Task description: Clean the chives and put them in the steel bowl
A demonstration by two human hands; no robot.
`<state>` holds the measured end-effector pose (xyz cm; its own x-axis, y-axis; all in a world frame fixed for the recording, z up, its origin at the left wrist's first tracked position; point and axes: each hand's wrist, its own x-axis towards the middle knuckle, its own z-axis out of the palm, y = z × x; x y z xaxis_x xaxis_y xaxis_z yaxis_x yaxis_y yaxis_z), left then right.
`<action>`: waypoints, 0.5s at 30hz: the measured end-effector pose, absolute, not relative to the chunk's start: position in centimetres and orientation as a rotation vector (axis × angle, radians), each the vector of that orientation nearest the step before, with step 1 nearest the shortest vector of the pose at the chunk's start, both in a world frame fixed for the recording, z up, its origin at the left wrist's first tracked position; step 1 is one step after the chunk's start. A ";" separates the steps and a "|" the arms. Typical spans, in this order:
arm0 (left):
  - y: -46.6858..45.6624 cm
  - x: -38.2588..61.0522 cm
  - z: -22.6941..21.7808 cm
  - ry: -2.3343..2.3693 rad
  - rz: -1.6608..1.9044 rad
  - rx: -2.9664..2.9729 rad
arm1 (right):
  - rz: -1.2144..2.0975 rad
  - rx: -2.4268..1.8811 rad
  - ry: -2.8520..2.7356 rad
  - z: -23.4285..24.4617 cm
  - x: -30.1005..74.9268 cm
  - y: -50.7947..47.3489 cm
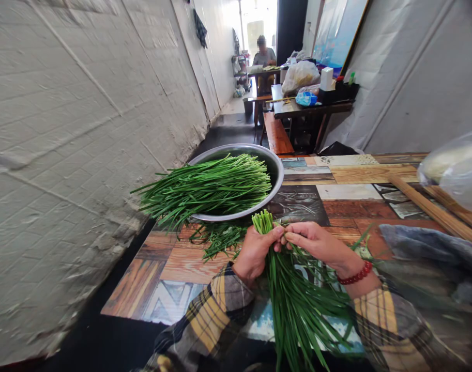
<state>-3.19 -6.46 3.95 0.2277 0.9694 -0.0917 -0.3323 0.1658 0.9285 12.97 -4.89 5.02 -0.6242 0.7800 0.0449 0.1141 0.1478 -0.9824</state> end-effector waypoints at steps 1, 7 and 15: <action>-6.5 -3.2 4.0 0.862 1.109 0.951 | 1.528 -0.852 -1.850 5.1 13.0 -4.9; -6.4 -3.1 4.3 0.850 1.110 0.998 | 1.593 -0.852 -1.772 5.5 12.9 -5.0; -6.3 -2.9 3.9 0.951 1.162 0.935 | 1.567 -0.929 -1.713 4.7 13.2 -4.7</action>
